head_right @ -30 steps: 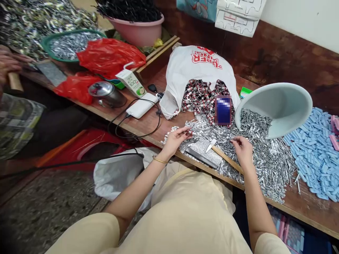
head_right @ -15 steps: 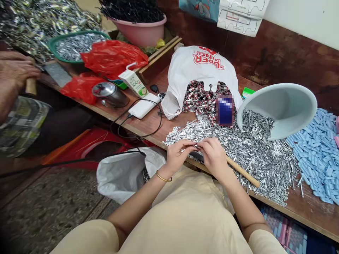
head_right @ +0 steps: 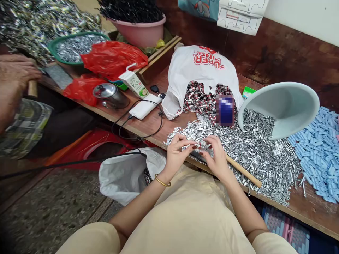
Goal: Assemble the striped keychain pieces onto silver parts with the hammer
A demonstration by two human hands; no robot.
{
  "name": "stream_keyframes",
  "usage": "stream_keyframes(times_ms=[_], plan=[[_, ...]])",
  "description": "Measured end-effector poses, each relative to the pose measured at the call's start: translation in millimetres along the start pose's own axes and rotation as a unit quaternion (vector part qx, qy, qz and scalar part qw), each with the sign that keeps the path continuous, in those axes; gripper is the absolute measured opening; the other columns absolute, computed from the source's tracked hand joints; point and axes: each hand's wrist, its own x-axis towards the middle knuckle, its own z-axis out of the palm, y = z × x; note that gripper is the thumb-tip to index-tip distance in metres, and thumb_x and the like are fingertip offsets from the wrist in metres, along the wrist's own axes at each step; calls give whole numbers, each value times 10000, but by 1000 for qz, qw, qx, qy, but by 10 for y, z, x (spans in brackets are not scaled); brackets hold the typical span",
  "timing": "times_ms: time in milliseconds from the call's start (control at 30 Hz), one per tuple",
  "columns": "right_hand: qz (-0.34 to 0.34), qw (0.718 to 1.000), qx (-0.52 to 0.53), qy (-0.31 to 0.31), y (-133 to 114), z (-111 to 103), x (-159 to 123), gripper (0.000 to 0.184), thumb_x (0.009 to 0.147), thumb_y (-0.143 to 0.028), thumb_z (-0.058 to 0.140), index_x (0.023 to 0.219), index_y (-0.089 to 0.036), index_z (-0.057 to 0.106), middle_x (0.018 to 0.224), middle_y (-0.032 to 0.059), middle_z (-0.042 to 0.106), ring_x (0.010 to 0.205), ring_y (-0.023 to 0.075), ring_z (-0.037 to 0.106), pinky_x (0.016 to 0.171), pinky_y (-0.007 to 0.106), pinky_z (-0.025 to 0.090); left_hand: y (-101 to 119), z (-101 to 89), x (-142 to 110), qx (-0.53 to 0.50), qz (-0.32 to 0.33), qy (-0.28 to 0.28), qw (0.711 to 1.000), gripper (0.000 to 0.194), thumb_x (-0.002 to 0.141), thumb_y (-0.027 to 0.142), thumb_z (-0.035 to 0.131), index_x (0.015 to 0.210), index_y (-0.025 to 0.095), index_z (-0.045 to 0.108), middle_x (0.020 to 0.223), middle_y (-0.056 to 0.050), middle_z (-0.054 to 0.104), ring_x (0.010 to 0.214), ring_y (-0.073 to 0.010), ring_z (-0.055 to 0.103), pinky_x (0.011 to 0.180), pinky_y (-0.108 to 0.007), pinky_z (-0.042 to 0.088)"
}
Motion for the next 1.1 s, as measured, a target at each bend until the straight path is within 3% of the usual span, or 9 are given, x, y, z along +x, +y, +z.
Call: stream_keyframes(times_ms=[100,200,433,667,733,867,933,1033,1100], plan=[[57,995,80,16,113,108,-43,133,958,-311,631,1068,-247,669,1054,62,669,976,208,648,826,356,554,-53,28,-16,-13,-18,16,1000,56,851,278,781,878,236,806,926,-36,628,891,-167,610,806,-299,515],[64,995,73,37,126,129,-60,96,946,-314,653,999,-254,707,1032,60,688,1009,218,650,841,362,556,-61,17,-51,-17,-16,-27,999,52,877,243,745,869,205,780,882,-38,688,853,-166,650,789,-302,523],[-26,999,17,-15,-23,-34,-72,179,982,-272,603,1104,-277,734,1018,61,673,963,202,660,853,377,551,79,-194,-41,-8,86,-122,989,62,901,194,715,894,205,775,765,-34,744,724,-154,673,701,-300,523],[-78,997,1,-29,-57,-63,-134,175,978,-261,607,1076,-268,752,965,54,682,906,187,656,817,352,552,75,-293,16,-51,111,-187,975,61,900,202,720,880,212,777,741,-30,734,711,-153,665,697,-300,520],[-50,999,-5,2,-66,-11,-202,183,978,-280,602,1057,-273,767,963,54,686,904,190,657,825,359,556,53,-236,-33,-65,84,-178,978,47,893,220,731,874,217,773,770,-29,728,752,-157,666,737,-304,528],[58,992,47,98,-65,211,-347,182,957,-342,636,1027,-291,796,957,50,694,882,194,662,802,354,563,-6,-34,-251,-168,-57,-107,978,97,923,296,695,904,213,740,971,-69,744,931,-189,697,799,-304,570],[110,984,83,114,-11,293,-379,193,947,-376,647,1012,-287,805,956,53,699,878,196,666,797,351,567,-41,49,-357,-196,-102,-87,971,126,931,321,681,913,207,733,982,-75,744,948,-192,700,801,-296,578],[138,984,107,19,178,169,-346,228,940,-421,641,966,-264,805,960,58,714,883,200,675,819,359,569,-110,73,-431,-176,-138,-94,970,185,897,375,715,888,191,736,911,-67,739,877,-190,703,777,-290,583],[131,989,62,-41,371,-129,-275,257,959,-423,598,939,-251,788,943,57,725,876,204,675,828,376,563,-186,16,-420,-155,-179,-106,966,258,867,438,733,882,180,733,838,-53,731,780,-183,700,720,-285,584]])
